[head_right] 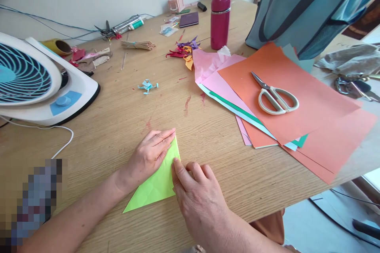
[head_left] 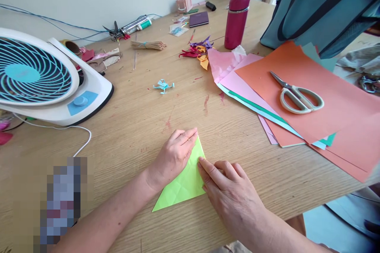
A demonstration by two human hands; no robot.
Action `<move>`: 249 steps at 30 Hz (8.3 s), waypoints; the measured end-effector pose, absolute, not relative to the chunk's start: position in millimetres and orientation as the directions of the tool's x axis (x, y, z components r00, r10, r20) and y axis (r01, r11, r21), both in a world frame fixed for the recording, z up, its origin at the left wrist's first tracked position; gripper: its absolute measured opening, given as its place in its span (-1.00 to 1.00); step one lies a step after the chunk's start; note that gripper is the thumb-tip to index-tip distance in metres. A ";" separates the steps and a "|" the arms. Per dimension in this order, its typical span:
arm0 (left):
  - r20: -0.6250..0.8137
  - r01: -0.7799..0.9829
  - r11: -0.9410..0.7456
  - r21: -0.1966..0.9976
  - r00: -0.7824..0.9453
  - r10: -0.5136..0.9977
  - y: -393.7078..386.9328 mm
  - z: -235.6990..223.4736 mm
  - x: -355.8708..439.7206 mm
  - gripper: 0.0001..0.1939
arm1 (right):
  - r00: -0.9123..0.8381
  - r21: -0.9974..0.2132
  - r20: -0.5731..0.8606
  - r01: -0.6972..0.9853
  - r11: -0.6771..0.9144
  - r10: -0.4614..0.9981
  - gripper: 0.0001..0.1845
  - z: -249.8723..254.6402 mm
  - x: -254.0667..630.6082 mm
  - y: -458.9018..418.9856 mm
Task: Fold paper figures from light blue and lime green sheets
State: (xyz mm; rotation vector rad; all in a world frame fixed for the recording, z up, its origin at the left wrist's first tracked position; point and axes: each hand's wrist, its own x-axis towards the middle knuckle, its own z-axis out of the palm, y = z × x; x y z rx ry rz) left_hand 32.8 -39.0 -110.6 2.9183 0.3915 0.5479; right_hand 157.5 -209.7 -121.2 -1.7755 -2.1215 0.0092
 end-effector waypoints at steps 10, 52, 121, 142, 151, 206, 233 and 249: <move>0.195 0.278 -0.960 0.027 0.941 0.278 -50.0 -108.0 33.1 -0.56 | -0.134 -0.216 0.256 0.957 0.192 0.957 -0.67 -123.8 155.8 -208.8; 0.127 0.268 -0.940 -0.212 0.961 0.246 -68.9 -108.3 25.7 -0.55 | -0.107 -0.250 0.324 0.949 0.194 0.940 -0.63 -119.7 157.8 -205.0; -0.088 0.345 -0.568 0.747 0.899 0.429 -3.6 -56.4 62.8 -0.71 | 0.036 -0.922 0.027 0.388 0.011 0.999 -0.64 -98.5 212.5 -117.6; 0.024 0.229 -0.236 0.945 0.668 0.744 23.1 -74.6 61.4 -0.61 | -0.136 -0.928 -0.075 0.373 -0.019 0.988 -0.65 -95.7 229.2 -120.4; -0.145 0.087 0.116 0.989 0.616 0.774 34.4 -86.9 58.3 -0.62 | -0.284 -0.887 -0.196 0.459 -0.046 0.939 -0.71 -80.6 243.2 -121.7; -0.356 0.204 0.363 0.909 0.832 0.425 -17.7 -102.5 56.8 -0.61 | 0.192 -0.997 -0.065 -0.053 -0.056 0.979 -0.53 -95.3 244.4 -111.3; -0.272 0.021 0.796 0.605 0.945 0.182 -39.2 -95.0 58.9 -0.71 | -0.083 -0.917 -0.003 -0.397 -0.036 0.997 -0.28 -94.5 240.0 -114.6; -0.355 -0.006 0.557 0.830 0.766 0.537 -4.4 -87.8 49.8 -0.36 | 0.427 -0.970 0.005 -0.219 0.109 0.904 -0.68 -108.0 248.4 -104.2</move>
